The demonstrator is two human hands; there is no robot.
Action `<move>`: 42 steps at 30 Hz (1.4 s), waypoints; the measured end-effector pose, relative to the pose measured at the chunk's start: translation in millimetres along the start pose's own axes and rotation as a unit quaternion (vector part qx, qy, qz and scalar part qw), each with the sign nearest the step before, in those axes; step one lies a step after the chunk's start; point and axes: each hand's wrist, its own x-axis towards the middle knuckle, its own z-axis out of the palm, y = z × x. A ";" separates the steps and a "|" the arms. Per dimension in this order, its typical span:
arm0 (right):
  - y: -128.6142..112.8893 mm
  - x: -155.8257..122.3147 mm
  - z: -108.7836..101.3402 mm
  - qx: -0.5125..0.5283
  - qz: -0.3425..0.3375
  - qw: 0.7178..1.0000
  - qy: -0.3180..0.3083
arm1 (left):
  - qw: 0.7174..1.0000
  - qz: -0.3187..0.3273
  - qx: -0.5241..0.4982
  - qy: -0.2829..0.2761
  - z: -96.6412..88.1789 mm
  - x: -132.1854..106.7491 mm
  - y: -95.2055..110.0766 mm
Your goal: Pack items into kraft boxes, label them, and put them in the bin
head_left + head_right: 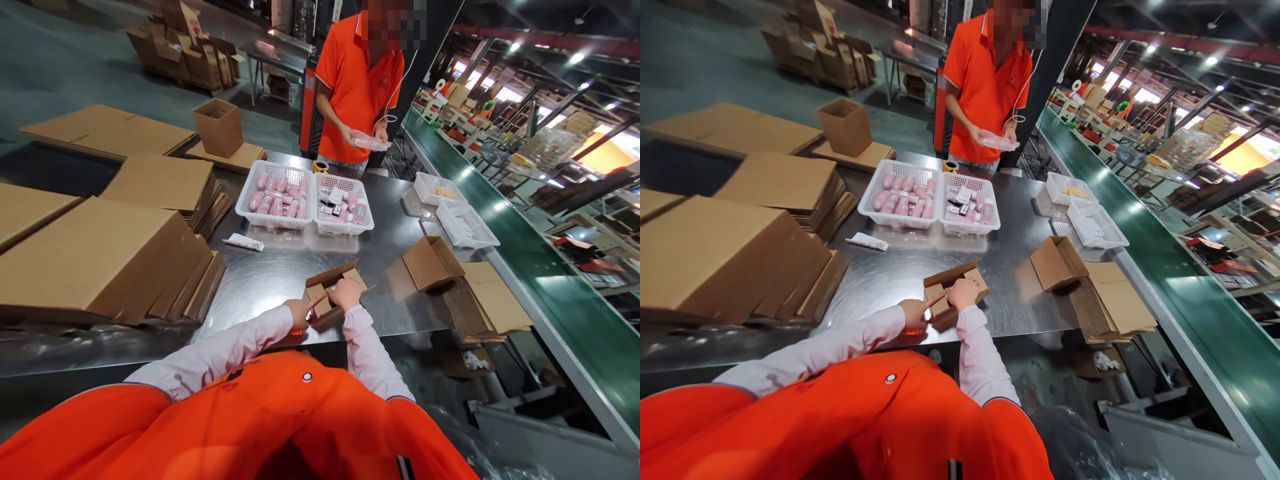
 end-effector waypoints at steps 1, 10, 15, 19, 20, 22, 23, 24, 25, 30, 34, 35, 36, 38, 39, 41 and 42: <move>0.0 0.1 0.6 0.000 0.001 1.000 0.002 | 1.000 0.000 0.003 -0.002 -0.5 -0.5 0.3; -0.3 -0.7 0.6 0.011 0.012 1.000 -0.001 | 1.000 -0.006 -0.013 -0.013 -4.5 -4.0 4.0; -0.4 -0.3 0.2 0.008 0.011 1.000 0.004 | 1.000 0.009 -0.013 -0.002 -3.6 -4.2 2.5; -0.1 0.2 -0.6 0.003 0.008 1.000 0.000 | 1.000 0.002 -0.004 -0.006 -4.1 -4.0 3.4; 0.1 0.3 -0.6 0.004 0.008 1.000 0.002 | 1.000 -0.002 -0.003 -0.007 -4.1 -3.9 3.6; 0.2 0.1 -0.2 0.005 0.009 1.000 0.007 | 1.000 -0.005 -0.007 -0.008 -3.8 -3.3 3.5; 0.2 -0.2 0.0 0.006 0.012 1.000 0.009 | 1.000 -0.003 -0.009 -0.007 -3.3 -2.9 3.1; 0.1 -0.5 0.1 0.006 0.013 1.000 0.009 | 1.000 0.000 -0.011 -0.006 -2.6 -2.5 2.6; 0.0 -1.0 0.2 0.006 0.015 1.000 0.008 | 1.000 0.004 -0.011 -0.004 -1.9 -2.1 2.0; -0.4 -2.8 -1.2 0.009 0.015 1.000 -0.002 | 1.000 0.000 -0.011 -0.001 0.2 -0.2 0.6; -0.7 -3.1 -0.9 0.011 0.014 1.000 0.008 | 1.000 -0.007 -0.022 -0.008 0.3 0.8 1.2; -0.9 -3.3 -0.3 0.011 0.013 1.000 0.012 | 1.000 -0.008 -0.023 -0.010 0.7 1.0 1.2; -1.2 -3.6 0.5 0.011 0.013 1.000 0.017 | 1.000 -0.010 -0.023 -0.011 1.4 1.4 0.9; -1.7 -3.7 2.9 0.012 0.014 0.999 0.026 | 1.000 -0.013 -0.021 -0.008 3.5 2.9 -0.3; -1.9 -3.4 4.2 0.014 0.015 0.999 0.031 | 1.000 -0.014 -0.022 -0.004 4.8 4.0 -1.2; -2.0 -2.5 6.8 0.019 0.019 0.999 0.041 | 1.000 -0.016 -0.023 0.005 7.2 6.7 -3.2; -2.0 -2.0 7.9 0.023 0.023 0.999 0.044 | 1.000 -0.016 -0.022 0.008 8.2 8.1 -4.3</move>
